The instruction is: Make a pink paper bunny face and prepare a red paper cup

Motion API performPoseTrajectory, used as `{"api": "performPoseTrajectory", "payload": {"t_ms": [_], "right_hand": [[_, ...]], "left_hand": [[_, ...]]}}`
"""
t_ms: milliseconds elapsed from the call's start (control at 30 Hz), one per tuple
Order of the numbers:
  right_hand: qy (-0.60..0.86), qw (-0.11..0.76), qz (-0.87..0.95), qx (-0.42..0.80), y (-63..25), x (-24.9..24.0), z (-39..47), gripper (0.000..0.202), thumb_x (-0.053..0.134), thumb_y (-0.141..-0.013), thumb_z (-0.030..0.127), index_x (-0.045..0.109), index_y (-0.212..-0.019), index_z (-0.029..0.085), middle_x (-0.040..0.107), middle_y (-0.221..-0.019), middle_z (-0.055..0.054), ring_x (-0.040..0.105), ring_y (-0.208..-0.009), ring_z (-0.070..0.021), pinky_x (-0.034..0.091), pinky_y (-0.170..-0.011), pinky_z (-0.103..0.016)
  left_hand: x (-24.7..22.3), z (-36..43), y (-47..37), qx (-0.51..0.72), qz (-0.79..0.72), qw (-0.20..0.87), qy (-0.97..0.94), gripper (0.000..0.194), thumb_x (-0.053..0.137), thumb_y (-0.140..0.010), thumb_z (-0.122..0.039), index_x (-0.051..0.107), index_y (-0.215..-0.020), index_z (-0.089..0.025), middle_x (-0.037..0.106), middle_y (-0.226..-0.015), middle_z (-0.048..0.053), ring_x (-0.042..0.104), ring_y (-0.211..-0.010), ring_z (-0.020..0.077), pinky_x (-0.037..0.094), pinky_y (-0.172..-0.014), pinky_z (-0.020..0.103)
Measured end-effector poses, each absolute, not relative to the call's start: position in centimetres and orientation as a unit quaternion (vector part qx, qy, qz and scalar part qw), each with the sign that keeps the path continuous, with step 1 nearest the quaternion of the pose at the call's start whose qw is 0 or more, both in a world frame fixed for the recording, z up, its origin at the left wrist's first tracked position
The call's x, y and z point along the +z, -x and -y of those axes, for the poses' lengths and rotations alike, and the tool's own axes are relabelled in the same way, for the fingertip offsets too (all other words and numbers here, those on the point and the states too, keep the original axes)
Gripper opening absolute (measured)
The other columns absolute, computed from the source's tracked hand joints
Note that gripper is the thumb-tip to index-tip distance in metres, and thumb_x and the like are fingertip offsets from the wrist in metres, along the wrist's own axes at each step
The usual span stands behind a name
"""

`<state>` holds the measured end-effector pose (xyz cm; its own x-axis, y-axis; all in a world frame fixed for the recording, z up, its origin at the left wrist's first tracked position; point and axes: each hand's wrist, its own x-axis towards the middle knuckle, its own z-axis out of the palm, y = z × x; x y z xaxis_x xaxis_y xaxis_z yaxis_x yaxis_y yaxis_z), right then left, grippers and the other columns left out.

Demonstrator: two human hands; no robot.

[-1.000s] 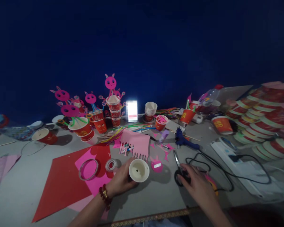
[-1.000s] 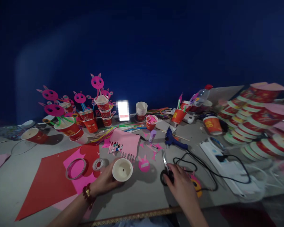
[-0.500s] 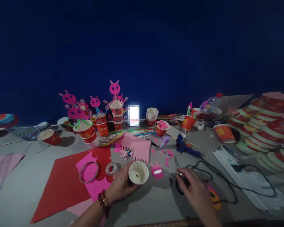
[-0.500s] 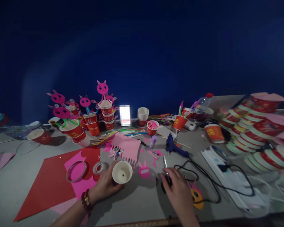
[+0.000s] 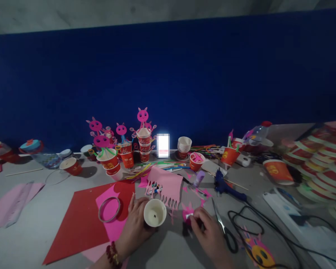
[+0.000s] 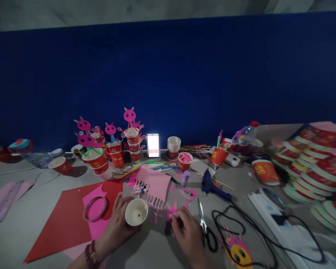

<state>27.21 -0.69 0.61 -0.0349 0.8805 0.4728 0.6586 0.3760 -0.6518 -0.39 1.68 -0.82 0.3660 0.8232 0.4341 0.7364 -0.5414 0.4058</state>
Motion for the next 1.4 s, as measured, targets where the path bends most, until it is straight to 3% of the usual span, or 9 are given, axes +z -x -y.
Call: {"api": "performPoseTrajectory", "payload": {"t_ms": [133,200,267,367,600,733,867,1100,1400], "right_hand": [[0.540,0.470,0.683,0.146,-27.5,0.1,0.8,0.021,0.053,-0.097,0.032,0.053,-0.077,0.023,0.056,-0.069,0.001,0.056,-0.058,-0.0152,0.048,-0.058,-0.024],[0.546,0.497,0.658,0.151,-27.9,-0.3,0.8,0.019,0.055,-0.096,0.032,0.056,-0.079,0.023,0.058,-0.070,0.000,0.058,-0.061,-0.0162,0.049,-0.060,-0.025],[0.563,0.526,0.618,0.158,-28.3,-0.6,0.7,0.019,0.056,-0.096,0.035,0.060,-0.084,0.022,0.063,-0.073,-0.002,0.061,-0.065,-0.0180,0.052,-0.062,-0.027],[0.600,0.569,0.535,0.171,-28.9,-0.9,0.4,0.026,0.054,-0.096,0.043,0.064,-0.089,0.019,0.067,-0.075,-0.005,0.063,-0.065,-0.0201,0.054,-0.060,-0.028],[0.609,0.563,0.527,0.186,-28.9,-1.1,0.3,0.026,0.057,-0.095,0.043,0.067,-0.097,0.019,0.073,-0.085,-0.009,0.069,-0.076,-0.0231,0.057,-0.068,-0.032],[0.597,0.518,0.595,0.147,-28.8,-1.1,0.6,0.023,0.055,-0.096,0.040,0.067,-0.097,0.020,0.074,-0.088,-0.008,0.070,-0.080,-0.0236,0.057,-0.073,-0.033],[0.582,0.488,0.640,0.118,-28.9,-1.7,0.5,0.020,0.055,-0.097,0.036,0.067,-0.099,0.021,0.074,-0.092,-0.008,0.070,-0.084,-0.0241,0.056,-0.076,-0.034],[0.560,0.462,0.678,0.114,-28.7,-1.9,0.2,0.018,0.053,-0.099,0.033,0.066,-0.099,0.022,0.074,-0.090,-0.007,0.070,-0.083,-0.0235,0.055,-0.074,-0.033],[0.560,0.463,0.681,0.087,-28.3,-1.1,0.1,0.026,0.051,-0.099,0.040,0.068,-0.093,0.022,0.076,-0.085,-0.007,0.072,-0.075,-0.0224,0.057,-0.067,-0.031]], "left_hand": [[-0.7,-1.7,1.1,0.300,-0.460,0.075,-0.832,0.101,0.090,-0.056,-0.053,0.041,-0.138,-0.020,0.063,-0.126,0.017,0.056,-0.123,0.0404,0.014,-0.118,0.069],[-0.2,-1.7,1.8,0.292,-0.441,0.094,-0.844,0.108,0.079,-0.060,-0.072,0.036,-0.144,-0.019,0.060,-0.133,0.019,0.052,-0.128,0.0419,0.013,-0.117,0.069],[0.4,-1.6,2.7,0.280,-0.437,0.120,-0.846,0.098,0.058,-0.075,-0.080,0.032,-0.148,-0.021,0.054,-0.141,0.019,0.046,-0.135,0.0403,0.010,-0.118,0.068],[1.2,-1.7,4.1,0.295,-0.452,0.125,-0.833,0.082,0.036,-0.089,-0.076,0.031,-0.149,-0.021,0.049,-0.146,0.018,0.042,-0.139,0.0376,0.007,-0.119,0.066],[2.7,-2.7,5.1,0.363,-0.449,0.085,-0.812,0.035,0.051,-0.096,-0.034,0.049,-0.130,-0.025,0.065,-0.124,0.010,0.058,-0.121,0.0298,0.019,-0.119,0.062],[3.3,-3.3,4.7,0.385,-0.421,0.052,-0.820,0.007,0.057,-0.092,-0.019,0.060,-0.094,-0.025,0.071,-0.087,0.001,0.067,-0.090,0.0207,0.032,-0.115,0.055],[2.9,-3.5,5.5,0.433,-0.482,0.018,-0.761,0.017,0.057,-0.093,-0.022,0.058,-0.075,-0.023,0.064,-0.068,0.000,0.063,-0.069,0.0168,0.054,-0.082,0.034],[2.5,-3.6,7.9,0.449,-0.579,0.005,-0.681,0.014,0.044,-0.100,-0.023,0.056,-0.102,-0.019,0.066,-0.080,0.003,0.064,-0.065,0.0154,0.052,-0.061,0.025],[3.9,-10.7,6.2,0.296,-0.549,0.067,-0.779,0.024,0.046,-0.098,-0.023,0.065,-0.110,-0.019,0.069,-0.117,0.009,0.064,-0.112,0.0253,0.052,-0.097,0.038]]}}
